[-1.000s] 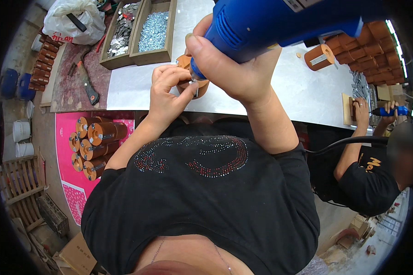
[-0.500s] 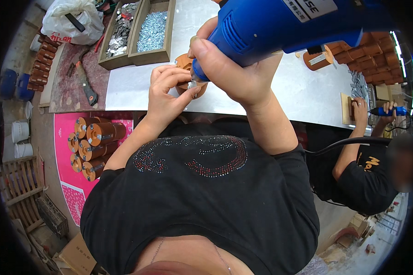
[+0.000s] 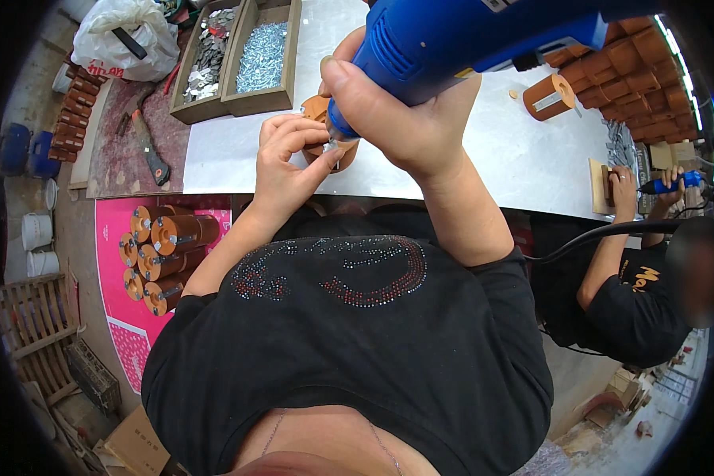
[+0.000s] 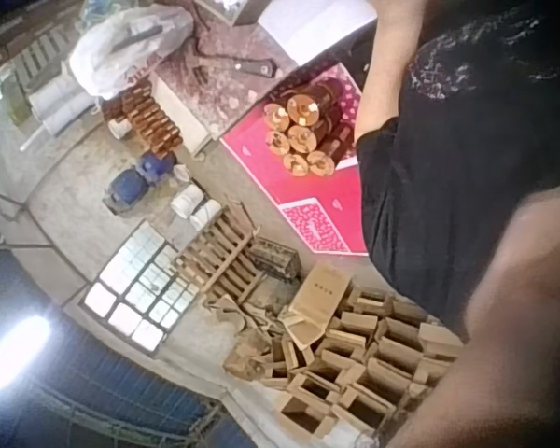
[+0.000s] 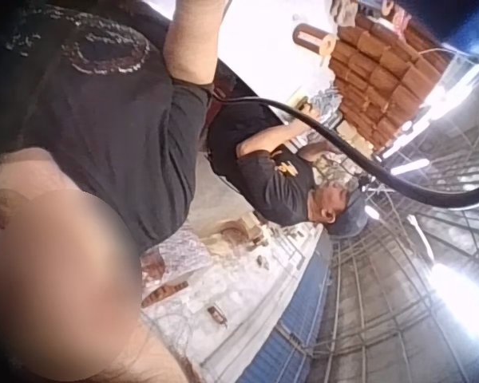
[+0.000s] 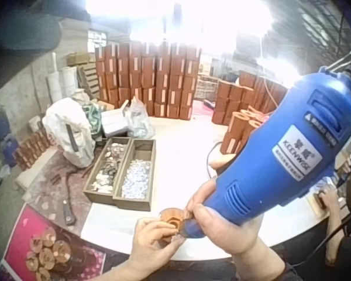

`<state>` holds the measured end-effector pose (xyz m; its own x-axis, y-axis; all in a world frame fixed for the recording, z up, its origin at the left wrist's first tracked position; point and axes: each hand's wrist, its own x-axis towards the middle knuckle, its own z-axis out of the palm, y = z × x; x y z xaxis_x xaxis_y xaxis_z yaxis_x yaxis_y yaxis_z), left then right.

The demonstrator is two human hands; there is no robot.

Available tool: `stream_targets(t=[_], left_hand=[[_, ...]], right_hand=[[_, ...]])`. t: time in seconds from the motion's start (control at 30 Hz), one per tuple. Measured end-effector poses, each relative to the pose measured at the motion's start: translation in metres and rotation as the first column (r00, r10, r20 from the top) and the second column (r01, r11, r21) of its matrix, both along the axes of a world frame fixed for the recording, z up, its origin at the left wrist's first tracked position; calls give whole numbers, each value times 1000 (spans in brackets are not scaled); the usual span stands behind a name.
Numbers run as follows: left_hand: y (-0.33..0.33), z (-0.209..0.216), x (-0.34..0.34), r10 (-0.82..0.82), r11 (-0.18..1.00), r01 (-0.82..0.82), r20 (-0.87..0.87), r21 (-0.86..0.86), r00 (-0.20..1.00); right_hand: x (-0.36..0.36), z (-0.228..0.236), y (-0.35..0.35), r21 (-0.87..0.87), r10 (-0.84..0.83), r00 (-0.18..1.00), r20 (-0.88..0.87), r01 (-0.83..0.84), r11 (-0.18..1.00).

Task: Assembling wooden cylindrical parts using an electric screwdriver and small metal components.

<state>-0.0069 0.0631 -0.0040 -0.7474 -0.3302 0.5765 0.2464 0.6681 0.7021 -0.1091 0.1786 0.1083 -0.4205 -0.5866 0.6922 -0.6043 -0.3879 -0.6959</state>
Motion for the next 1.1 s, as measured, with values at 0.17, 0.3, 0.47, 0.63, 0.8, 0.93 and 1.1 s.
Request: stream_targets(t=[0.17, 0.3, 0.47, 0.63, 0.8, 0.93, 1.1], left_hand=[[2, -1, -2, 32, 999, -31, -16, 35, 999], [3, -4, -3, 43, 999, -41, -55, 34, 998], [3, -6, -5, 47, 999, -45, -76, 22, 996], [4, -6, -6, 49, 999, -47, -75, 22, 996], [4, -6, -6, 49, 999, -48, -64, 17, 997], [4, -5, -7, 61, 998, -60, -74, 16, 995], [5, -4, -5, 59, 998, -58, -60, 16, 996]], right_hand=[[3, -2, -9, -192, 2, 978, 207, 39, 981], [3, -6, -11, 16, -159, 985, -61, 160, 987], [2, 1, -14, -16, 42, 994, 105, -40, 999], [3, 2, -17, -64, 103, 977, 186, -93, 994], [9, 1, -17, -20, -99, 962, 253, 108, 994], [7, 2, -16, 5, -88, 964, 249, 90, 996], [10, 4, -16, -21, -35, 937, 347, 46, 999]])
